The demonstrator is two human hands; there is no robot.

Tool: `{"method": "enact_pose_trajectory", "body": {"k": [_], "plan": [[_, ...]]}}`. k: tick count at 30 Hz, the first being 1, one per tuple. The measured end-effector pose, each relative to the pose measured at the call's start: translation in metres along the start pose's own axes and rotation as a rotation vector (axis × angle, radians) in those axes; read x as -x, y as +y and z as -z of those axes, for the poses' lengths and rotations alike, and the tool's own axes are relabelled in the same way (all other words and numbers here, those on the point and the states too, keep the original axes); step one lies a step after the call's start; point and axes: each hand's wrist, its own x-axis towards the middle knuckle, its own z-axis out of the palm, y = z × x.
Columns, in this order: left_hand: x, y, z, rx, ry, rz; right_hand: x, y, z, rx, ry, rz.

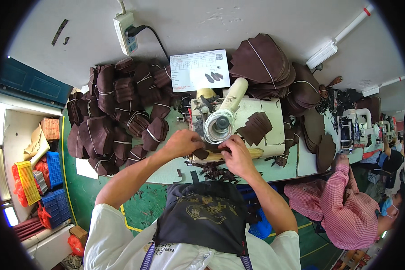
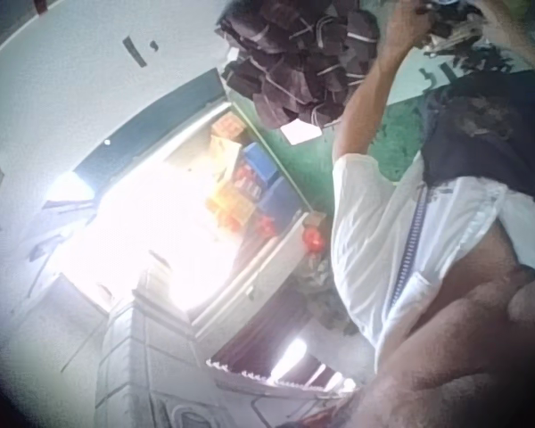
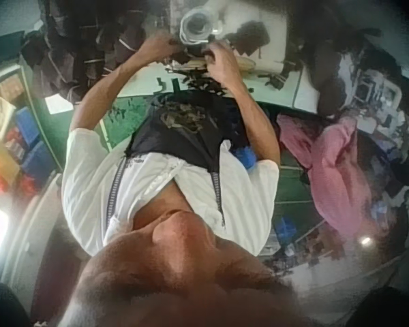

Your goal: The person takes leather pieces by hand, feeds them one by one through a skiving machine to trim their edges, and gathers the finished pieces on the table.

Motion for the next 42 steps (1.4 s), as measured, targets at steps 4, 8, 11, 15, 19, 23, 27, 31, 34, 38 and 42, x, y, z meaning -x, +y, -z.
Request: {"method": "enact_pose_trajectory", "body": {"k": [4,8,11,15,19,23,27,31,34,38,42], "plan": [[0.01,-0.018,0.003,0.203,-0.058,-0.045,0.001,-0.004,-0.003,0.204,0.062,0.009],[0.015,-0.012,0.008,0.196,-0.018,0.032,0.005,0.0,0.01,0.132,-0.011,-0.093],[0.013,-0.009,0.003,0.163,0.075,0.067,0.004,0.001,0.013,0.019,-0.077,-0.09],[0.009,0.001,-0.001,0.063,0.103,-0.042,-0.004,-0.007,0.003,0.045,-0.012,0.012],[0.015,-0.004,0.009,0.116,-0.039,-0.057,-0.004,-0.005,0.0,0.218,0.013,-0.037],[0.013,-0.013,0.001,0.162,0.006,-0.001,0.002,0.0,0.012,0.124,-0.063,-0.101],[0.008,-0.003,-0.002,0.095,0.066,-0.016,-0.002,-0.002,0.014,0.0,-0.111,-0.03],[0.011,-0.001,0.003,0.184,-0.05,-0.065,-0.008,-0.008,0.004,0.16,-0.06,-0.071],[0.013,-0.012,0.002,0.22,-0.079,-0.026,-0.004,0.002,0.004,0.137,-0.013,-0.068],[0.013,-0.015,-0.002,0.148,0.054,-0.046,0.001,-0.002,0.018,0.085,-0.154,-0.157],[0.008,0.009,-0.006,0.049,0.149,-0.005,-0.002,-0.009,0.02,0.03,-0.155,-0.114]]}}
